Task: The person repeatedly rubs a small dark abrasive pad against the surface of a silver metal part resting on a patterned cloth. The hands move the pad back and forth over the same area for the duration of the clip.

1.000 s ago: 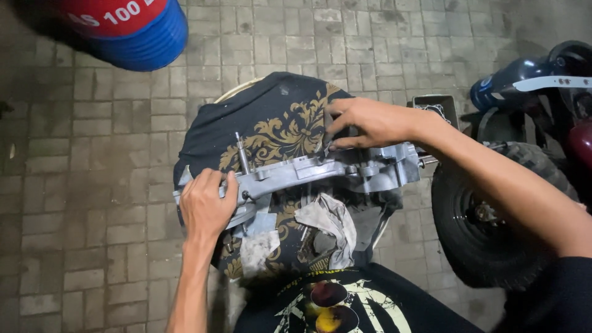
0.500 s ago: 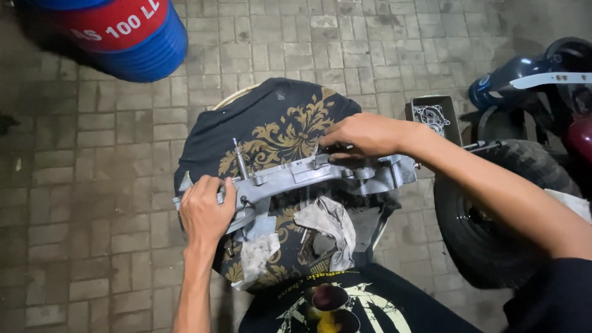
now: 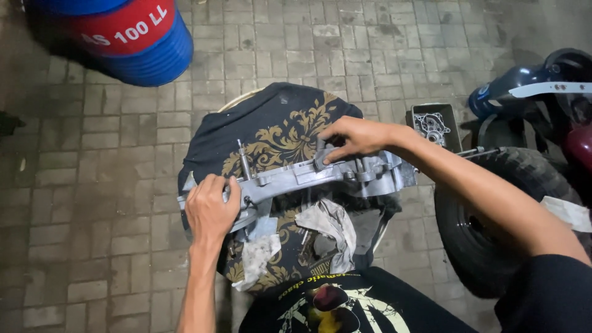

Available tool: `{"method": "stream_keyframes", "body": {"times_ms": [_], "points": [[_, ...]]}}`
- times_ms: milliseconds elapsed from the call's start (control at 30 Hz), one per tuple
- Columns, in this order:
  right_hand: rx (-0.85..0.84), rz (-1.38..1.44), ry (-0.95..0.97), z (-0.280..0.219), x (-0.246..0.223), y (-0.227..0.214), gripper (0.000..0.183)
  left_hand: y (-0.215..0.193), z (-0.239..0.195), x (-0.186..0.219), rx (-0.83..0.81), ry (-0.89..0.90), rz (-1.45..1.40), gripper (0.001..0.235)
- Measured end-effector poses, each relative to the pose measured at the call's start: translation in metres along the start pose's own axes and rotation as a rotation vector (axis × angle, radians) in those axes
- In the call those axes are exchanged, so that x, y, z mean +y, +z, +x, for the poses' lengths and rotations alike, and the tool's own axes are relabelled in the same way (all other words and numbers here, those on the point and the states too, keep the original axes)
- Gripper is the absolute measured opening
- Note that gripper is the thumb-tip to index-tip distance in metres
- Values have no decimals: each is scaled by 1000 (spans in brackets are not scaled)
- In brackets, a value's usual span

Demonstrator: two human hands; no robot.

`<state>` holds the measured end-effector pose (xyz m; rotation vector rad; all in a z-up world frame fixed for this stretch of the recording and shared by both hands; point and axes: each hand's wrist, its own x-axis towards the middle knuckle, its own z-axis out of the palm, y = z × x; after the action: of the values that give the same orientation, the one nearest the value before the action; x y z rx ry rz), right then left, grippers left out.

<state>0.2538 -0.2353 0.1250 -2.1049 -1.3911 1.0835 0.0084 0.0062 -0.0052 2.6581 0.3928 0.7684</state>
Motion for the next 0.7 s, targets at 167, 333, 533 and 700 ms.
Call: {"method": "stream_keyframes", "body": {"times_ms": [167, 333, 533, 700], "points": [[-40, 8, -44, 3, 8, 1, 32, -1, -4, 0, 15, 9, 20, 32], [-201, -26, -55, -1, -30, -18, 33, -1, -10, 0, 50, 29, -6, 27], [-266, -42, -71, 1, -8, -2, 23, 0, -19, 5, 72, 23, -4, 27], [-145, -24, -21, -11, 7, 5, 25, 4, -16, 2, 94, 36, 19, 27]]}}
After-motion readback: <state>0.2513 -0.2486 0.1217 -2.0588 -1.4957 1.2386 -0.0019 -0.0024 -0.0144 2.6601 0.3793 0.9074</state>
